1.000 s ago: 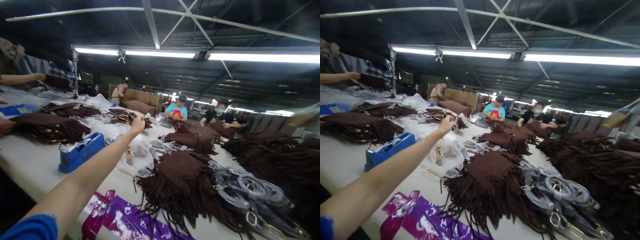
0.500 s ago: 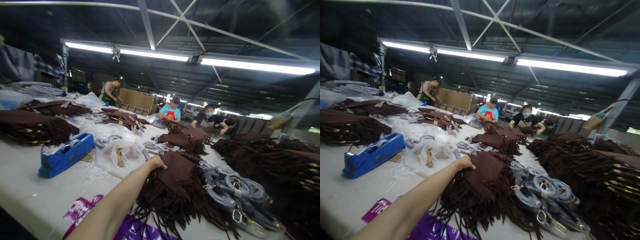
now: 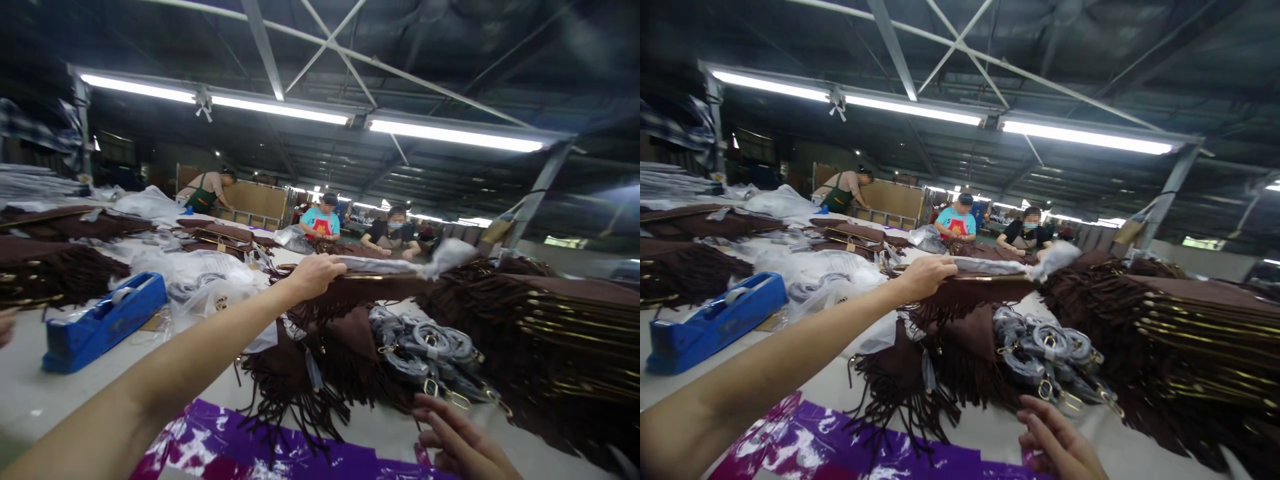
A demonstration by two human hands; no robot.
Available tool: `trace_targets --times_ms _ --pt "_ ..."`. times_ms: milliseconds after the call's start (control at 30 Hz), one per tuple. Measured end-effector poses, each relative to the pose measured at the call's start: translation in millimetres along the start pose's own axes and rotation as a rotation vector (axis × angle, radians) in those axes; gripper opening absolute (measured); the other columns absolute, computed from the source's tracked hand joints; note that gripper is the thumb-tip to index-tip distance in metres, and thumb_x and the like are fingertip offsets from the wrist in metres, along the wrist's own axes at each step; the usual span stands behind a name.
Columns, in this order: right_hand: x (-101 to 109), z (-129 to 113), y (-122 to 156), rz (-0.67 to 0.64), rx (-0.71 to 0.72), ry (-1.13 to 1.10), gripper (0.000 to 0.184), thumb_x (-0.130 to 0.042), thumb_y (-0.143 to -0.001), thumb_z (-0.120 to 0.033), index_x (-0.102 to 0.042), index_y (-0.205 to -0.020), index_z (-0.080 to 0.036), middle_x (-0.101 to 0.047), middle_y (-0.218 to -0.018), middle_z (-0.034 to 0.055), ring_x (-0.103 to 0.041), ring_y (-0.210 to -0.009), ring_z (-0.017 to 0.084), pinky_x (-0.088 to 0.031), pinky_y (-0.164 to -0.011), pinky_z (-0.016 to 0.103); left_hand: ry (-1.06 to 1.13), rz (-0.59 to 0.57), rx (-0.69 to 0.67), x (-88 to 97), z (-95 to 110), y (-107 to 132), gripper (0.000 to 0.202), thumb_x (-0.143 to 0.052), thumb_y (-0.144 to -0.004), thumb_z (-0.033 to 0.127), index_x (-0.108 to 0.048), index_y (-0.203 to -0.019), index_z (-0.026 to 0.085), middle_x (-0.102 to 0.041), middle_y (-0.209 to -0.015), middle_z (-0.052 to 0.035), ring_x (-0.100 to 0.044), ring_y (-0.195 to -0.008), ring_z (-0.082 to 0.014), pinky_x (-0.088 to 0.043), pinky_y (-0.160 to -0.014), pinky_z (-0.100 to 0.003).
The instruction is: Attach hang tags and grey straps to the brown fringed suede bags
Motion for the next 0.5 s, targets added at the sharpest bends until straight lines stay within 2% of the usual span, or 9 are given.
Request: trace_targets --times_ms 33,100,200,300,400,500 --pt "4.1 -0.1 1.2 0.040 -0.004 -0.026 0.064 -0.075 -0.061 -0.063 -0.063 -0.108 -0.021 -0.069 -0.091 0.0062 -0.065 -0.065 0.018 -0.049 -0.049 0.024 -0.015 -0.007 -0.013 -7.1 5.3 9.4 0.021 -0.046 -0.086 0.009 -0.059 -0.101 0.018 -0.061 -0.104 -0.0079 -0.057 -0.095 -0.0227 -0.046 -0.078 -0.033" --pt "9.8 5.2 6.3 0.077 -0.044 -0.052 0.068 -0.076 -0.062 -0.058 -0.058 -0.117 -0.023 -0.069 -0.095 0.0069 -0.068 -0.069 0.020 -0.050 -0.049 0.024 -0.005 -0.064 -0.042 -32.8 18.5 34.9 0.020 -0.045 -0.086 0.007 -0.058 -0.099 0.017 -0.063 -0.098 -0.0086 -0.056 -0.093 -0.0228 -0.044 -0.079 -0.035" --pt "11.2 26.8 18.7 0.036 -0.135 -0.036 0.075 -0.074 -0.064 -0.053 -0.049 -0.128 -0.024 -0.069 -0.099 0.0089 -0.069 -0.074 0.022 -0.050 -0.049 0.025 0.038 -0.186 -0.085 -79.9 40.3 81.5 0.017 -0.045 -0.087 0.007 -0.057 -0.095 0.016 -0.063 -0.095 -0.0093 -0.054 -0.091 -0.0235 -0.042 -0.081 -0.037" --pt "8.0 50.3 30.2 -0.015 -0.119 0.043 0.069 -0.070 -0.067 -0.052 -0.051 -0.126 -0.022 -0.068 -0.099 0.0087 -0.069 -0.078 0.022 -0.049 -0.049 0.024 0.075 -0.259 -0.030 -110.4 53.3 119.7 0.017 -0.045 -0.084 0.005 -0.056 -0.093 0.015 -0.062 -0.096 -0.0089 -0.053 -0.090 -0.0239 -0.041 -0.079 -0.037" --pt "2.9 56.7 34.3 -0.046 -0.003 0.230 0.055 -0.064 -0.072 -0.051 -0.058 -0.118 -0.021 -0.068 -0.104 0.0093 -0.069 -0.081 0.023 -0.050 -0.049 0.025 0.094 -0.293 0.015 -116.4 56.4 136.6 0.019 -0.044 -0.082 0.003 -0.055 -0.093 0.015 -0.061 -0.099 -0.0098 -0.052 -0.091 -0.0241 -0.041 -0.079 -0.038" --pt "-8.2 42.0 31.5 -0.085 0.225 0.484 0.041 -0.055 -0.080 -0.047 -0.064 -0.111 -0.022 -0.069 -0.110 0.0091 -0.066 -0.098 0.025 -0.055 -0.075 0.033 0.115 -0.348 0.012 -103.4 61.7 136.5 0.023 -0.047 -0.077 0.002 -0.055 -0.095 0.014 -0.060 -0.103 -0.0111 -0.051 -0.095 -0.0248 -0.041 -0.082 -0.038"
Point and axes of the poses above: each hand's wrist, its own y-axis away from the middle knuckle, its own x-axis out of the back of the hand, z = x × y, the point moved 2 cm from there along -y, towards the middle knuckle
